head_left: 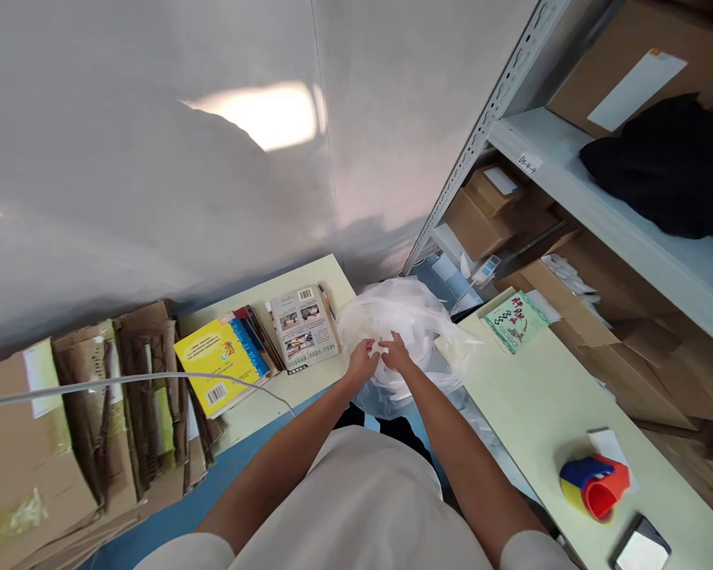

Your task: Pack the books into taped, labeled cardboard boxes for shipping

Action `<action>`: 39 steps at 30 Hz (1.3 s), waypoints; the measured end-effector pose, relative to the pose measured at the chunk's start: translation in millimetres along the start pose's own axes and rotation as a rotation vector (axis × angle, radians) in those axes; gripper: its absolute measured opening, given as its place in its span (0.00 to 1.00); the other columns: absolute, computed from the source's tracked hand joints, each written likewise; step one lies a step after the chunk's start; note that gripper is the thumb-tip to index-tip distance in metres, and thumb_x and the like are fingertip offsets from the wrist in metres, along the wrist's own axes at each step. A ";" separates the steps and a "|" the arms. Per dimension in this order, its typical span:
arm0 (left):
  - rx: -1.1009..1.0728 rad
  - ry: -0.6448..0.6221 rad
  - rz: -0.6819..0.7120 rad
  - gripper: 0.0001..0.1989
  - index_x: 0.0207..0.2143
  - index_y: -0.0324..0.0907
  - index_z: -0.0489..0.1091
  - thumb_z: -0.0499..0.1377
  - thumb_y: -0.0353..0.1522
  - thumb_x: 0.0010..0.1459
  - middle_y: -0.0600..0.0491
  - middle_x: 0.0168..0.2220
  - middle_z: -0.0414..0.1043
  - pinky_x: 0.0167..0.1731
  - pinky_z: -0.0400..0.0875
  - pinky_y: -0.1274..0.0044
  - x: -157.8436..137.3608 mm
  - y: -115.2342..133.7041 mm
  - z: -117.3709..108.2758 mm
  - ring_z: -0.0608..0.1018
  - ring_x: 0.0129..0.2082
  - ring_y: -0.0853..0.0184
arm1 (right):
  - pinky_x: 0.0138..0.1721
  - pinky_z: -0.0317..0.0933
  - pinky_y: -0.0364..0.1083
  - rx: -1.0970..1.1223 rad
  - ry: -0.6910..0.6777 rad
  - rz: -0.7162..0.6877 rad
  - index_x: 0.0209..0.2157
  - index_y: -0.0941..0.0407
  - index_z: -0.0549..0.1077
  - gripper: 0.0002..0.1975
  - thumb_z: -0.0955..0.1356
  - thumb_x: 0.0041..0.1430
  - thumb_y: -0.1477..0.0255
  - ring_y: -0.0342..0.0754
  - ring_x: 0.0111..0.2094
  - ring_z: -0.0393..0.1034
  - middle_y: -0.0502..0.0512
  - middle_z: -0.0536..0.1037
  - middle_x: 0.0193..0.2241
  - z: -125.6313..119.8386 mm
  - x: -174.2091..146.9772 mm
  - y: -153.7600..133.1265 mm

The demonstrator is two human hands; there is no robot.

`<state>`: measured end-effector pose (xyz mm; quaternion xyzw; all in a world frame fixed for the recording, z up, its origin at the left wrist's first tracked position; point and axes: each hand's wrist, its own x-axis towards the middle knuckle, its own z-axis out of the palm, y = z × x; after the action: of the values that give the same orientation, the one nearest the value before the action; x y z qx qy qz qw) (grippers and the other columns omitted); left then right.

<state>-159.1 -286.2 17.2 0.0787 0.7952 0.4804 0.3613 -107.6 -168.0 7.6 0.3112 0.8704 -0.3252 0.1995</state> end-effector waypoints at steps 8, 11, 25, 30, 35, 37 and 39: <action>0.014 -0.021 0.041 0.19 0.48 0.37 0.66 0.57 0.26 0.52 0.42 0.51 0.69 0.48 0.70 0.70 -1.8 3.5 -5.2 0.74 0.50 0.60 | 0.57 0.54 0.49 0.010 0.187 -0.021 0.50 0.58 0.70 0.20 0.59 0.59 0.78 0.51 0.56 0.63 0.61 0.70 0.54 -22.9 -9.1 -5.0; 0.008 -0.068 0.084 0.19 0.49 0.38 0.65 0.57 0.26 0.52 0.42 0.52 0.68 0.49 0.69 0.70 0.2 14.8 2.7 0.73 0.50 0.61 | 0.51 0.59 0.49 0.038 0.283 -0.050 0.51 0.56 0.67 0.18 0.60 0.59 0.74 0.52 0.48 0.70 0.58 0.77 0.43 -49.2 -31.4 3.6; 0.368 -0.017 0.625 0.27 0.57 0.45 0.62 0.55 0.29 0.52 0.47 0.60 0.61 0.62 0.43 0.61 -16.2 99.9 34.5 0.59 0.62 0.55 | 0.37 0.65 0.46 0.024 0.608 -0.504 0.37 0.54 0.75 0.11 0.63 0.56 0.75 0.48 0.35 0.72 0.54 0.78 0.33 -198.9 -154.4 22.5; 0.630 0.059 0.544 0.17 0.42 0.44 0.72 0.49 0.26 0.54 0.50 0.43 0.76 0.61 0.45 0.60 -0.5 137.1 19.3 0.75 0.46 0.60 | 0.38 0.63 0.45 0.054 0.669 -0.485 0.34 0.54 0.75 0.10 0.63 0.55 0.77 0.48 0.36 0.71 0.54 0.77 0.33 -224.6 -144.8 43.3; 0.925 -0.024 0.560 0.26 0.51 0.48 0.67 0.59 0.30 0.46 0.47 0.58 0.64 0.59 0.36 0.50 -11.4 163.3 17.1 0.63 0.59 0.50 | 0.37 0.62 0.44 0.166 0.627 -0.489 0.32 0.55 0.75 0.11 0.62 0.52 0.79 0.47 0.35 0.70 0.53 0.77 0.32 -219.7 -126.3 76.0; 0.885 -0.172 0.624 0.29 0.55 0.50 0.62 0.60 0.36 0.48 0.49 0.59 0.64 0.60 0.38 0.53 -24.7 172.6 35.5 0.63 0.59 0.53 | 0.37 0.62 0.43 0.225 0.597 -0.531 0.32 0.55 0.75 0.10 0.63 0.52 0.78 0.46 0.34 0.70 0.52 0.77 0.31 -222.3 -128.4 88.4; 0.866 -0.207 0.662 0.24 0.54 0.49 0.64 0.56 0.36 0.53 0.50 0.52 0.71 0.61 0.39 0.57 -35.9 181.0 58.3 0.69 0.54 0.57 | 0.37 0.62 0.43 0.281 0.577 -0.578 0.32 0.55 0.75 0.10 0.63 0.52 0.78 0.46 0.33 0.70 0.51 0.77 0.31 -231.0 -136.3 103.3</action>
<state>-135.3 -166.7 167.6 0.5126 0.8132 0.1871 0.2022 27.4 -3.3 200.6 0.1568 0.8892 -0.3827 -0.1956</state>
